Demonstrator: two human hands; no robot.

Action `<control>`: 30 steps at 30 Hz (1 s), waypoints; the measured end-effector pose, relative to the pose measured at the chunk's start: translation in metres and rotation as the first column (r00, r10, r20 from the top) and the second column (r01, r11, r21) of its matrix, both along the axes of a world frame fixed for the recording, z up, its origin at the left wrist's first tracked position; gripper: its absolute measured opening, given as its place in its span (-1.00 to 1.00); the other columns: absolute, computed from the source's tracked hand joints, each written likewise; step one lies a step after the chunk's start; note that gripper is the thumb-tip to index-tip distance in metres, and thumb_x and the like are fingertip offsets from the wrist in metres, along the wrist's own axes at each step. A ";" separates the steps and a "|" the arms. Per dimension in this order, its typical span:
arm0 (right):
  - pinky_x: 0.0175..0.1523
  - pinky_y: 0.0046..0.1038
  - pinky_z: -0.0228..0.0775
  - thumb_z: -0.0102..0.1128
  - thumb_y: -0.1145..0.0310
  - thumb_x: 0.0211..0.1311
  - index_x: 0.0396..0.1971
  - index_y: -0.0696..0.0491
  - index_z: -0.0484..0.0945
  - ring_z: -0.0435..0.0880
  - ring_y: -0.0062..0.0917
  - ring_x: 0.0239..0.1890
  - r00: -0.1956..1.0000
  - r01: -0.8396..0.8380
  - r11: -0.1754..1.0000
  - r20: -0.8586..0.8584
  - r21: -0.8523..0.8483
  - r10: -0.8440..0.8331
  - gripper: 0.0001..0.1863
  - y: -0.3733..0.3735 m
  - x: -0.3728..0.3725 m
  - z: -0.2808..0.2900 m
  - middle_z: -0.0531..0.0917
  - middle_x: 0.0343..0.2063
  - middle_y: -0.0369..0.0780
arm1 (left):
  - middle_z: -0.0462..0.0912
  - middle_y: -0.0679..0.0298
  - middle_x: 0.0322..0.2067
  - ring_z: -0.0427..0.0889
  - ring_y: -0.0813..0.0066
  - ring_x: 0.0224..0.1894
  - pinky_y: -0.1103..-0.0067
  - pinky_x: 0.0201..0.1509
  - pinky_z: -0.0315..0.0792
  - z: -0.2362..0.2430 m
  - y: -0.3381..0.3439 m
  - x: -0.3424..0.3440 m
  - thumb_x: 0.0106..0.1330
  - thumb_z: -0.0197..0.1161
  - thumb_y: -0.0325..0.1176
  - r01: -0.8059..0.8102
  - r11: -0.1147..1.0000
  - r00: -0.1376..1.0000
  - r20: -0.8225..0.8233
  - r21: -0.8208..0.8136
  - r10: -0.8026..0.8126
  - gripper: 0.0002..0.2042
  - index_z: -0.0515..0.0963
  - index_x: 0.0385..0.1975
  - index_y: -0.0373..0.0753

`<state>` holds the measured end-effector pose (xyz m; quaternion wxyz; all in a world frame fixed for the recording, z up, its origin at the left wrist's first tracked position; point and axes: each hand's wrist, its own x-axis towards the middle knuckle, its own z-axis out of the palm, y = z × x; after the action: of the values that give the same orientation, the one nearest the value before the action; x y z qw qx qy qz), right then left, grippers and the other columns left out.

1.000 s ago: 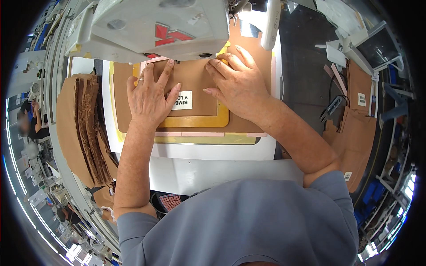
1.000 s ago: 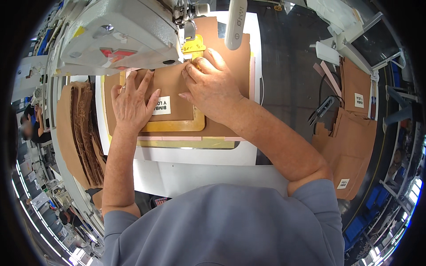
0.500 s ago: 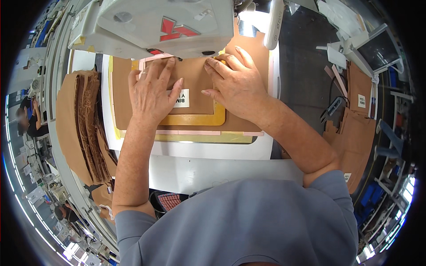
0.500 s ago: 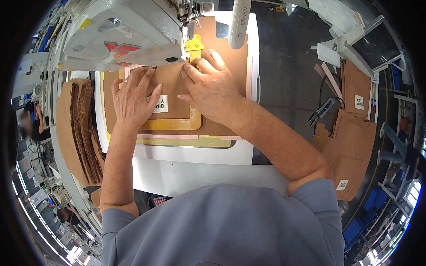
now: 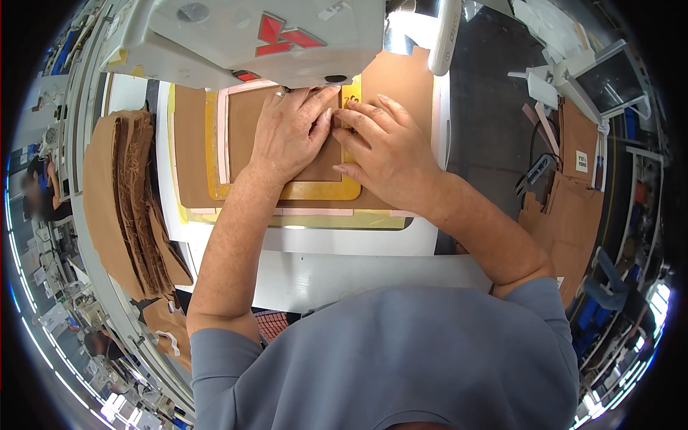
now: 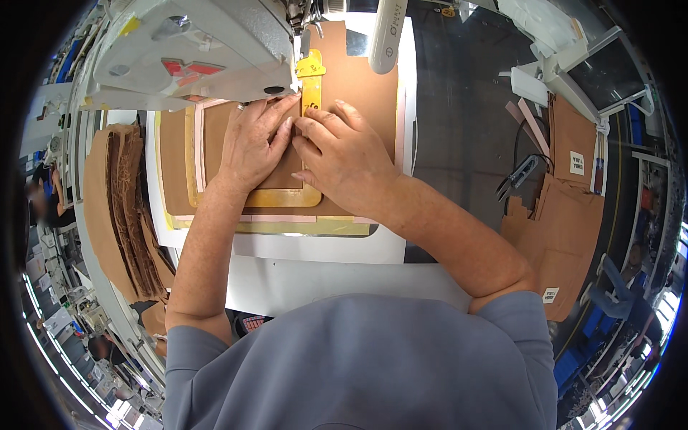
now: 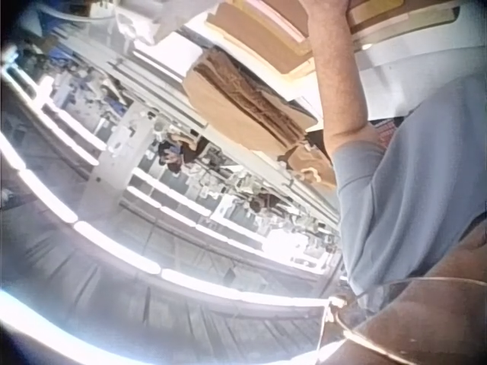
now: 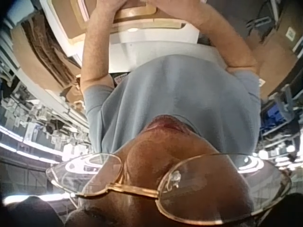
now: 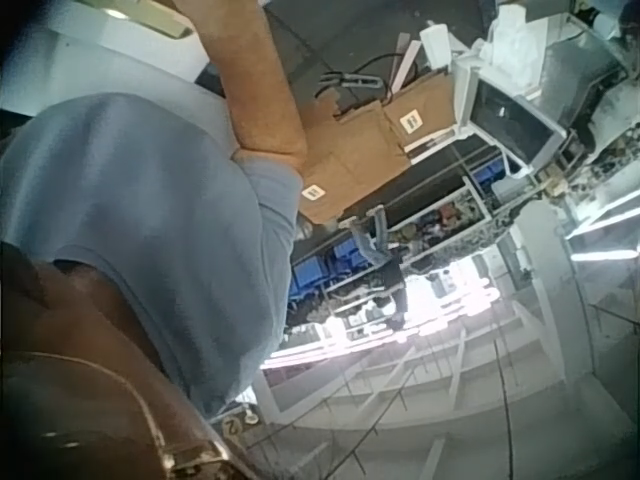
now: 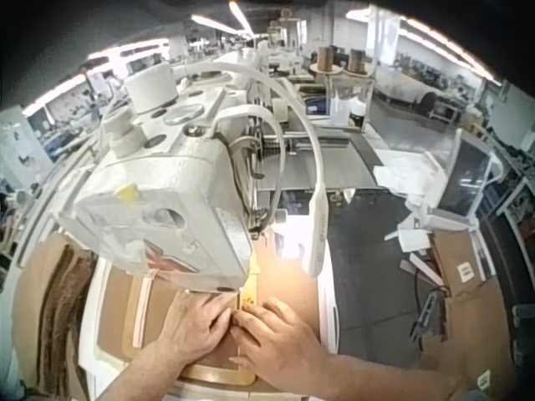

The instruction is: Operating an industrial sewing machine to assemble leather or fabric components for bags, and using snips to trim excess threads.

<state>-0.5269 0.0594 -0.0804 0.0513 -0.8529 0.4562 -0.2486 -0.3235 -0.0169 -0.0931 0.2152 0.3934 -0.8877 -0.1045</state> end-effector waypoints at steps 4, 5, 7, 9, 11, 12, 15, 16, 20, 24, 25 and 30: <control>0.49 -0.04 0.29 0.55 0.13 0.06 -0.07 0.01 0.72 0.56 -0.37 0.29 0.999 -0.023 0.999 -0.028 0.024 0.023 -0.55 0.009 -0.001 0.003 0.63 0.12 -0.23 | 0.63 0.15 0.11 0.64 0.12 0.12 0.27 0.18 0.50 0.000 0.002 -0.002 0.41 0.29 -0.36 -0.027 0.999 1.000 0.000 0.043 0.027 -0.59 0.63 0.27 -0.06; 0.49 -0.03 0.29 0.55 0.13 0.06 -0.07 0.01 0.72 0.56 -0.37 0.27 0.999 -0.031 0.999 -0.021 0.031 0.031 -0.56 0.010 -0.001 0.004 0.63 0.11 -0.24 | 0.63 0.15 0.11 0.63 0.13 0.12 0.27 0.19 0.48 0.000 0.002 -0.002 0.41 0.28 -0.36 -0.020 1.000 1.000 0.001 0.021 0.020 -0.59 0.63 0.27 -0.06; 0.49 -0.02 0.29 0.55 0.13 0.06 -0.08 0.00 0.72 0.57 -0.39 0.24 0.999 -0.041 0.999 -0.023 0.033 0.042 -0.56 0.012 -0.002 0.005 0.63 0.08 -0.26 | 0.62 0.15 0.12 0.63 0.14 0.13 0.26 0.21 0.44 0.000 0.002 -0.002 0.41 0.27 -0.36 -0.017 1.000 1.000 0.009 0.011 0.017 -0.58 0.63 0.27 -0.06; 0.49 -0.02 0.29 0.54 0.12 0.05 -0.11 0.00 0.72 0.58 -0.40 0.21 0.996 -0.081 0.996 -0.033 0.037 0.082 -0.58 0.014 -0.002 0.007 0.63 0.04 -0.28 | 0.61 0.16 0.14 0.61 0.15 0.15 0.25 0.23 0.39 0.001 0.002 -0.002 0.41 0.25 -0.36 -0.015 1.000 1.000 0.021 0.007 0.015 -0.57 0.61 0.29 -0.04; 0.49 -0.02 0.29 0.54 0.10 0.05 -0.16 -0.01 0.71 0.59 -0.41 0.17 0.990 -0.130 0.991 -0.054 0.029 0.131 -0.60 0.015 -0.002 0.007 0.64 -0.01 -0.30 | 0.60 0.18 0.15 0.60 0.17 0.17 0.23 0.25 0.36 0.002 0.002 -0.002 0.42 0.24 -0.35 -0.013 1.000 0.999 0.033 -0.007 0.013 -0.56 0.60 0.31 -0.02; 0.49 -0.02 0.29 0.54 0.10 0.05 -0.18 -0.01 0.71 0.60 -0.42 0.15 0.985 -0.158 0.987 -0.068 0.022 0.159 -0.61 0.016 -0.002 0.007 0.64 -0.02 -0.30 | 0.59 0.18 0.16 0.59 0.18 0.18 0.22 0.25 0.35 0.002 0.001 -0.002 0.42 0.23 -0.34 -0.012 1.000 0.999 0.039 -0.019 0.012 -0.55 0.59 0.32 -0.01; 0.49 -0.02 0.30 0.53 0.08 0.04 -0.24 -0.03 0.69 0.62 -0.43 0.12 0.973 -0.213 0.977 -0.083 0.020 0.214 -0.64 0.019 -0.001 0.008 0.65 -0.06 -0.32 | 0.58 0.20 0.18 0.57 0.20 0.20 0.21 0.27 0.34 0.002 0.002 -0.002 0.43 0.21 -0.32 -0.018 1.000 0.998 0.061 -0.014 0.019 -0.54 0.56 0.34 0.00; 0.49 -0.02 0.30 0.53 0.08 0.04 -0.26 -0.03 0.68 0.62 -0.43 0.11 0.970 -0.226 0.974 -0.090 0.027 0.227 -0.64 0.020 -0.002 0.009 0.65 -0.07 -0.33 | 0.58 0.21 0.19 0.57 0.20 0.21 0.20 0.28 0.33 0.001 0.003 -0.002 0.44 0.21 -0.30 -0.026 1.000 0.997 0.069 0.010 0.026 -0.54 0.55 0.35 0.01; 0.49 -0.03 0.28 0.53 0.10 0.03 -0.26 -0.05 0.67 0.63 -0.47 0.10 0.967 -0.237 0.971 -0.089 0.012 0.237 -0.66 0.023 -0.004 0.009 0.65 -0.08 -0.34 | 0.58 0.27 0.22 0.56 0.21 0.22 0.22 0.28 0.35 0.000 0.006 0.000 0.44 0.22 -0.25 -0.010 1.000 0.997 0.081 -0.016 0.011 -0.55 0.56 0.34 -0.01; 0.45 -0.07 0.33 0.43 0.23 0.08 -0.35 -0.04 0.66 0.63 -0.47 -0.02 0.975 -0.219 0.972 -0.060 -0.080 0.215 -0.81 0.021 -0.005 0.005 0.60 -0.22 -0.34 | 0.58 0.34 0.24 0.55 0.22 0.25 0.22 0.29 0.36 -0.001 0.006 0.000 0.43 0.26 -0.21 0.017 1.000 0.998 0.060 -0.020 -0.016 -0.54 0.57 0.33 -0.05; 0.43 -0.08 0.37 0.39 0.30 0.11 -0.39 -0.03 0.66 0.64 -0.47 -0.09 0.975 -0.219 0.970 -0.050 -0.107 0.215 -0.88 0.021 -0.004 0.004 0.58 -0.29 -0.34 | 0.57 0.35 0.25 0.55 0.22 0.25 0.22 0.29 0.37 -0.001 0.006 0.000 0.43 0.27 -0.20 0.026 0.999 0.998 0.049 -0.022 -0.025 -0.54 0.57 0.32 -0.06; 0.40 -0.11 0.40 0.36 0.36 0.06 -0.41 -0.04 0.64 0.63 -0.47 -0.07 0.969 -0.246 0.959 -0.026 -0.142 0.245 -0.91 0.016 -0.005 0.004 0.57 -0.29 -0.34 | 0.60 0.35 0.24 0.55 0.33 0.25 0.31 0.31 0.35 -0.001 0.008 -0.001 0.41 0.30 -0.20 0.021 0.999 0.998 0.065 -0.049 -0.017 -0.55 0.59 0.28 -0.13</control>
<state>-0.5322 0.0755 -0.0768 0.0181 -0.9054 0.3281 -0.2690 -0.3246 -0.0085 -0.0938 0.1954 0.3826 -0.9002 -0.0717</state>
